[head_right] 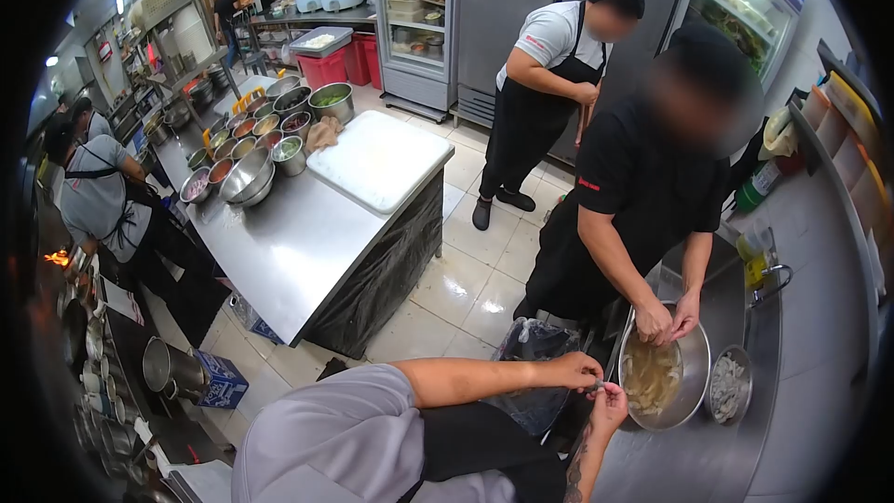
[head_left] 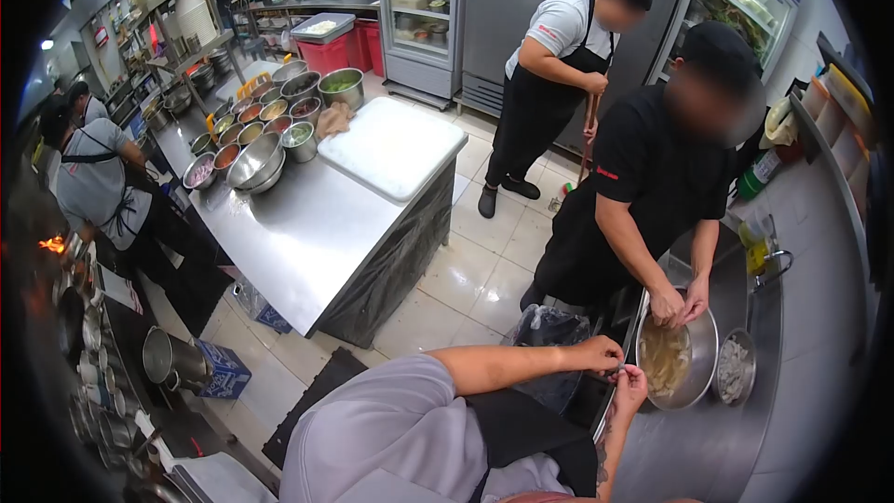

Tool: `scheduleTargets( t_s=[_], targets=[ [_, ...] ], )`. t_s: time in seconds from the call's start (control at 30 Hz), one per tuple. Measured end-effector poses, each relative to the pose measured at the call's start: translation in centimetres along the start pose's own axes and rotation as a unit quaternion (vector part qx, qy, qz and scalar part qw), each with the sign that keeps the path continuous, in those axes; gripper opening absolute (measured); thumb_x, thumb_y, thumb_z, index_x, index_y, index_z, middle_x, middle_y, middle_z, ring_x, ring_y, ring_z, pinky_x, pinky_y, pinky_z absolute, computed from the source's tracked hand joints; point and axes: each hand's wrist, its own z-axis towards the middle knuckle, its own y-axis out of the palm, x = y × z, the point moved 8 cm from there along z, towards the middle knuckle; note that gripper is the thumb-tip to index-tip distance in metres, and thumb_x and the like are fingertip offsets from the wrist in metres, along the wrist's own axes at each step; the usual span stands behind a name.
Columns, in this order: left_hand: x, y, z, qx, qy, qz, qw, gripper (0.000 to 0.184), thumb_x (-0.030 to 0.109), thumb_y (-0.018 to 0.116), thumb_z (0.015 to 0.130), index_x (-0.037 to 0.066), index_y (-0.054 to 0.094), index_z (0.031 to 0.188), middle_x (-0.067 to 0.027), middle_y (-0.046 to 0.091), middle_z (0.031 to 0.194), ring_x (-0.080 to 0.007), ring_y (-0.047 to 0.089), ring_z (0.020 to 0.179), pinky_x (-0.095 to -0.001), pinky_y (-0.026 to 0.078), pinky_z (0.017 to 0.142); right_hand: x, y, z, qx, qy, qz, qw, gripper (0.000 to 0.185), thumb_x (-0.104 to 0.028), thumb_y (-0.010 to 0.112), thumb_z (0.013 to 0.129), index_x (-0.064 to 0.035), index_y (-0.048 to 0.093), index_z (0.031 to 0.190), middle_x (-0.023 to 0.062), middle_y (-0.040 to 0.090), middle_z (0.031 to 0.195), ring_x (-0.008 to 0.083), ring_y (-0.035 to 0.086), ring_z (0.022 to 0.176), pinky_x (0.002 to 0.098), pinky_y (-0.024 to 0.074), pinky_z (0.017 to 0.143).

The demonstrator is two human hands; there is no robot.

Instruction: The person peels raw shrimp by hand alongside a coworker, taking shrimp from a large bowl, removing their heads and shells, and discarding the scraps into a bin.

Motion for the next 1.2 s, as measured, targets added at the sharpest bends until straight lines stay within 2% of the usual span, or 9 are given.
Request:
scheduleTargets(
  t_s=[0.2,0.33,0.4,0.53,0.67,0.8,0.93,1.03,1.2],
  targets=[
    [-1.9,-0.1,1.2,0.003,-0.011,-0.054,0.998,0.013,0.01,0.059,0.084,0.0,0.065,0.089,-0.0072,0.067,0.073,-0.0111,0.063,0.061,-0.0241,0.051,0.056,0.1,0.9,0.1,-0.014,-0.006,0.007,1.0,0.007,0.003,0.059,0.089,0.0007,0.058,0.096,0.0065,0.064,0.085,0.012,0.063,0.07,0.0258,0.0541,0.065],
    [-2.5,0.3,1.8,-0.024,-0.055,-0.082,0.995,0.013,0.012,0.06,0.089,0.002,0.064,0.097,-0.0041,0.067,0.077,-0.009,0.063,0.066,-0.0222,0.05,0.057,-1.5,1.0,-0.1,-0.009,-0.027,-0.004,1.0,0.01,0.004,0.06,0.088,0.0014,0.058,0.097,0.0084,0.065,0.086,0.0122,0.064,0.071,0.0244,0.0531,0.067],
    [-4.0,0.1,2.5,-0.007,-0.075,-0.03,0.997,0.014,0.012,0.059,0.09,0.003,0.064,0.099,-0.0037,0.067,0.078,-0.0086,0.063,0.066,-0.0219,0.05,0.057,-1.6,1.0,-0.1,-0.01,-0.029,0.008,0.999,0.01,0.004,0.06,0.088,0.0014,0.059,0.098,0.0081,0.065,0.086,0.0116,0.063,0.072,0.0243,0.0523,0.067],
    [-4.9,0.3,2.7,-0.005,-0.109,-0.088,0.99,0.013,0.009,0.059,0.091,0.003,0.063,0.102,-0.0047,0.068,0.082,-0.0095,0.064,0.067,-0.0227,0.051,0.059,-0.8,-0.2,0.1,0.003,-0.024,0.0,1.0,0.009,0.002,0.059,0.089,0.0009,0.058,0.098,0.0069,0.064,0.087,0.0116,0.063,0.074,0.0248,0.0534,0.067],
    [-4.8,1.1,3.1,-0.031,-0.073,-0.126,0.989,0.013,0.007,0.058,0.092,0.003,0.063,0.104,-0.0049,0.068,0.083,-0.0103,0.064,0.069,-0.0239,0.052,0.062,-1.1,-0.9,0.2,0.002,-0.032,0.038,0.999,0.009,0.0,0.06,0.09,-0.0006,0.058,0.099,0.0053,0.063,0.087,0.0112,0.061,0.073,0.0246,0.0508,0.065],
    [-3.0,1.9,2.0,-0.034,-0.044,-0.057,0.997,0.02,0.011,0.058,0.095,0.004,0.061,0.113,-0.0045,0.068,0.088,-0.0093,0.063,0.071,-0.0233,0.052,0.065,-0.6,-1.4,-0.6,0.003,-0.039,0.016,0.999,0.01,0.002,0.06,0.089,0.0006,0.058,0.099,0.0027,0.062,0.087,0.0074,0.059,0.074,0.0218,0.0485,0.065],
    [-3.7,1.6,2.2,-0.01,-0.124,-0.047,0.991,0.02,0.012,0.056,0.097,0.004,0.059,0.115,-0.0058,0.068,0.086,-0.0094,0.062,0.068,-0.0228,0.053,0.063,-1.7,-1.3,-1.0,0.002,-0.02,0.038,0.999,0.011,0.001,0.06,0.089,0.0012,0.058,0.1,0.0026,0.063,0.088,0.0059,0.057,0.074,0.0212,0.0477,0.066],
    [-4.6,2.0,1.6,-0.007,-0.235,-0.202,0.951,0.017,0.008,0.055,0.096,0.006,0.059,0.112,-0.0073,0.067,0.085,-0.0119,0.064,0.066,-0.0278,0.057,0.064,-1.8,-1.5,-0.9,-0.015,-0.031,0.079,0.996,0.011,0.0,0.06,0.09,0.0012,0.059,0.101,0.003,0.063,0.089,0.0059,0.059,0.079,0.0209,0.0475,0.07],
    [-3.1,3.0,2.9,-0.035,-0.209,-0.23,0.95,0.018,0.004,0.057,0.093,0.005,0.059,0.111,-0.0058,0.066,0.09,-0.0124,0.065,0.073,-0.0289,0.057,0.071,-2.2,-2.3,0.7,0.019,-0.045,0.06,0.997,0.01,0.0,0.06,0.09,0.0001,0.059,0.101,0.0026,0.064,0.091,0.0065,0.059,0.081,0.0216,0.0479,0.072]
  ],
)
